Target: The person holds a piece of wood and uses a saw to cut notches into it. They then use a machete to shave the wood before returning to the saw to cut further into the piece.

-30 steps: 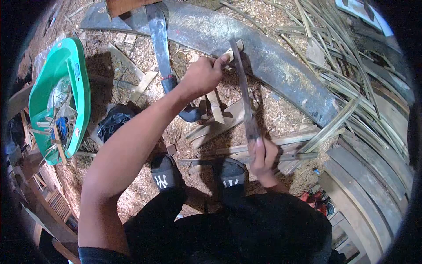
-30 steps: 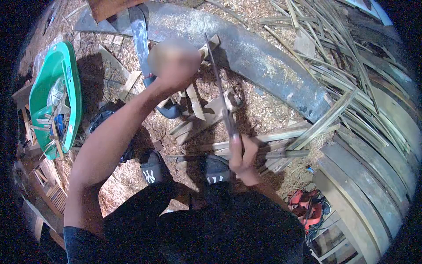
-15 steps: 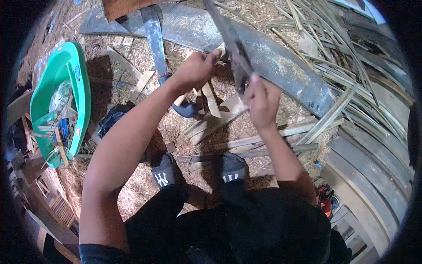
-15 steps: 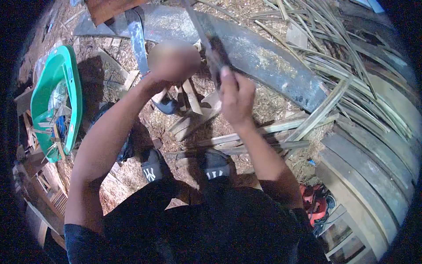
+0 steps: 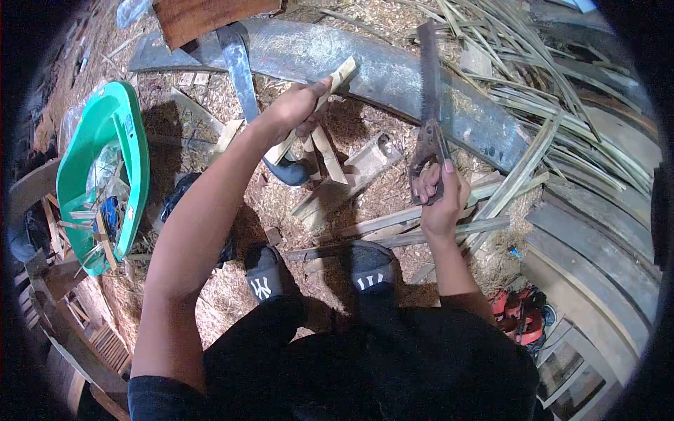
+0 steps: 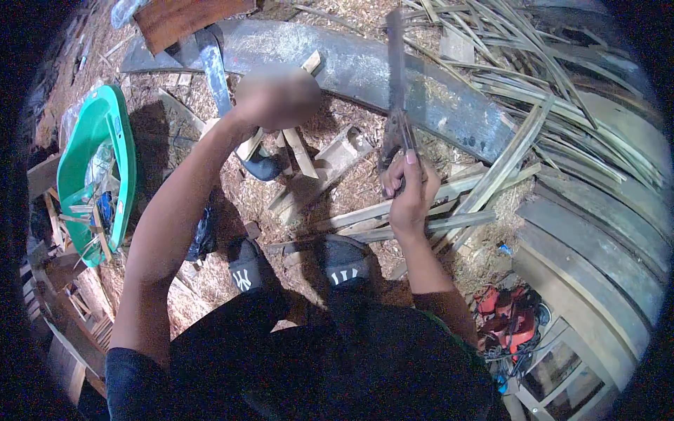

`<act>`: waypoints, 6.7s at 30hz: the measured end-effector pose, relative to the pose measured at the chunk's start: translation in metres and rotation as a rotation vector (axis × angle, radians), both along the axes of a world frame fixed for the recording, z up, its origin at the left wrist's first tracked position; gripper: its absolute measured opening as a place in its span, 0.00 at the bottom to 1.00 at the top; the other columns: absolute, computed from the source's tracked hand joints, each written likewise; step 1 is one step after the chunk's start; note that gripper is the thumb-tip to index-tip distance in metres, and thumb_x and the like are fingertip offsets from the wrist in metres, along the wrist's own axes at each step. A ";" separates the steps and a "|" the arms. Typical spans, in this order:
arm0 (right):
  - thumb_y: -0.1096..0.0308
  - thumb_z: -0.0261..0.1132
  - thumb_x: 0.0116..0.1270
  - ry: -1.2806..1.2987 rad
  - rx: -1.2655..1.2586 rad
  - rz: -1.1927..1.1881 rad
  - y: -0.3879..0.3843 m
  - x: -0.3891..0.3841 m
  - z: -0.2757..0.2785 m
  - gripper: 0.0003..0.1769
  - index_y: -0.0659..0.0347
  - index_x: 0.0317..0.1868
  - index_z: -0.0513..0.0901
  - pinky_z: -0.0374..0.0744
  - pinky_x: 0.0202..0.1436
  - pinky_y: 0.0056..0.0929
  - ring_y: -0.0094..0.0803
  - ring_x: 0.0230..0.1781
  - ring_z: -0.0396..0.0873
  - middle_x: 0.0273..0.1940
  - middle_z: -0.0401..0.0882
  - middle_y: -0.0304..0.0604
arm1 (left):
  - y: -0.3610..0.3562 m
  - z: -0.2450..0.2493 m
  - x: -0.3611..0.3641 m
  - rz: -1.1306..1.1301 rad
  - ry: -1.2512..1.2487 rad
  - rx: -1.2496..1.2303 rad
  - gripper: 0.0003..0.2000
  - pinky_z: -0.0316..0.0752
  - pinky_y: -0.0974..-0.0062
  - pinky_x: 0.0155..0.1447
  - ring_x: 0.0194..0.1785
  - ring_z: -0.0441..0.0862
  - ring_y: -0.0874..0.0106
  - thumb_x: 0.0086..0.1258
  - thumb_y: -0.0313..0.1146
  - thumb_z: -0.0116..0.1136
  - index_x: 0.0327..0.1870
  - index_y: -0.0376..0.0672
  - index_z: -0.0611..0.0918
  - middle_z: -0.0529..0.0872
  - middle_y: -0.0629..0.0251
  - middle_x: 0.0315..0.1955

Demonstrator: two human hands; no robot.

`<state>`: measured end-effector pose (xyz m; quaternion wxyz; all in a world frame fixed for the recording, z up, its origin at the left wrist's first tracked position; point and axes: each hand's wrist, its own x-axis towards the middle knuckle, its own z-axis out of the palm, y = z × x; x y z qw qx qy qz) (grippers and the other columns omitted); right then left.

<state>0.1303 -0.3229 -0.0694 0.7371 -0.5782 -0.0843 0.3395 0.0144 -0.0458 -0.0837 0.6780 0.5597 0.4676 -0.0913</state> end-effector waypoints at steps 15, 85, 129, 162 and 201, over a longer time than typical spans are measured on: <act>0.63 0.54 0.83 -0.310 -0.323 0.320 -0.019 -0.010 0.016 0.16 0.66 0.44 0.82 0.71 0.34 0.23 0.21 0.29 0.73 0.29 0.76 0.34 | 0.003 0.002 -0.002 0.012 -0.038 -0.223 0.28 0.50 0.78 0.19 0.13 0.55 0.82 0.87 0.57 0.35 0.28 0.48 0.73 0.62 0.80 0.14; 0.54 0.56 0.78 0.022 -0.145 0.356 0.021 -0.033 -0.021 0.25 0.63 0.25 0.67 0.61 0.29 0.27 0.24 0.21 0.64 0.22 0.66 0.38 | -0.009 0.004 0.006 -0.164 0.213 0.370 0.38 0.75 0.61 0.45 0.33 0.78 0.69 0.82 0.64 0.44 0.36 0.28 0.83 0.82 0.58 0.24; 0.52 0.57 0.79 -0.171 -0.278 0.284 -0.031 -0.054 -0.022 0.25 0.62 0.27 0.68 0.63 0.29 0.24 0.25 0.23 0.65 0.24 0.67 0.38 | -0.062 0.004 0.003 -0.251 0.213 0.401 0.30 0.78 0.52 0.52 0.40 0.88 0.46 0.83 0.58 0.47 0.45 0.33 0.87 0.86 0.38 0.31; 0.52 0.56 0.78 -0.169 -0.196 0.383 -0.006 -0.027 -0.031 0.26 0.61 0.24 0.66 0.57 0.26 0.26 0.21 0.20 0.59 0.20 0.62 0.35 | -0.027 0.019 0.026 -0.061 0.310 0.453 0.36 0.78 0.51 0.60 0.48 0.88 0.40 0.82 0.61 0.45 0.36 0.30 0.88 0.88 0.33 0.35; 0.56 0.56 0.78 -0.384 -0.343 0.215 -0.065 -0.044 -0.037 0.23 0.68 0.30 0.80 0.61 0.24 0.27 0.21 0.17 0.65 0.19 0.68 0.31 | -0.014 0.008 0.020 -0.147 0.332 0.325 0.39 0.78 0.53 0.52 0.36 0.87 0.49 0.81 0.64 0.45 0.36 0.26 0.85 0.85 0.42 0.26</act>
